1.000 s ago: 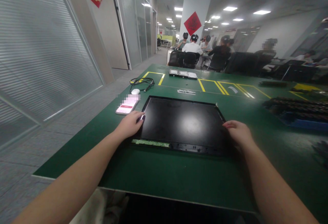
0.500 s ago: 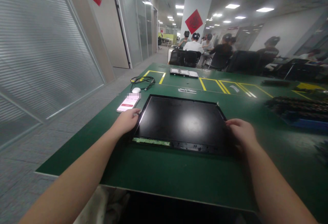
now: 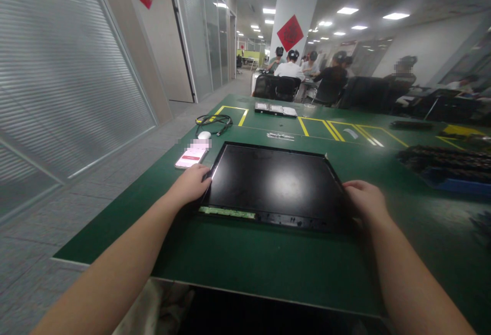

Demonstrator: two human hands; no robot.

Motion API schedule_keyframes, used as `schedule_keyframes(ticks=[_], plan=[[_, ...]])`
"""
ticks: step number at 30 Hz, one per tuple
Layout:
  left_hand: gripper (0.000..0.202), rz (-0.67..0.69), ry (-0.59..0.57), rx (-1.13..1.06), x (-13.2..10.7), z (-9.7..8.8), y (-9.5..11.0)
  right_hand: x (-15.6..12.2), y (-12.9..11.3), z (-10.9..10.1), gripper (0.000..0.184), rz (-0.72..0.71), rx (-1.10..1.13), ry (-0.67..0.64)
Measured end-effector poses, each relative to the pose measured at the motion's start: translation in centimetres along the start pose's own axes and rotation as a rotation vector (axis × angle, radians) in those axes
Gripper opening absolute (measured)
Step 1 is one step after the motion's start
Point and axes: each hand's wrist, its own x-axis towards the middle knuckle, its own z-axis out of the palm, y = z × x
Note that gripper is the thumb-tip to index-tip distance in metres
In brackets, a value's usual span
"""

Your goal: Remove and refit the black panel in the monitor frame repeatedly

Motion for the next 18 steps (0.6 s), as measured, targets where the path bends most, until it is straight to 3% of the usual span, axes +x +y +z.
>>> schedule_keyframes(ticks=[6, 13, 18], plan=[[0.036, -0.001, 0.011, -0.128, 0.3, 0.2, -0.3, 0.5, 0.6, 0.4, 0.025, -0.023, -0.049, -0.011], [0.032, -0.022, -0.004, -0.218, 0.5, -0.1, -0.5, -0.1, -0.3, 0.3, 0.029, -0.004, -0.096, -0.053], [0.041, -0.200, 0.062, -0.471, 0.3, -0.5, 0.1, -0.2, -0.4, 0.3, 0.030, 0.006, -0.101, -0.057]])
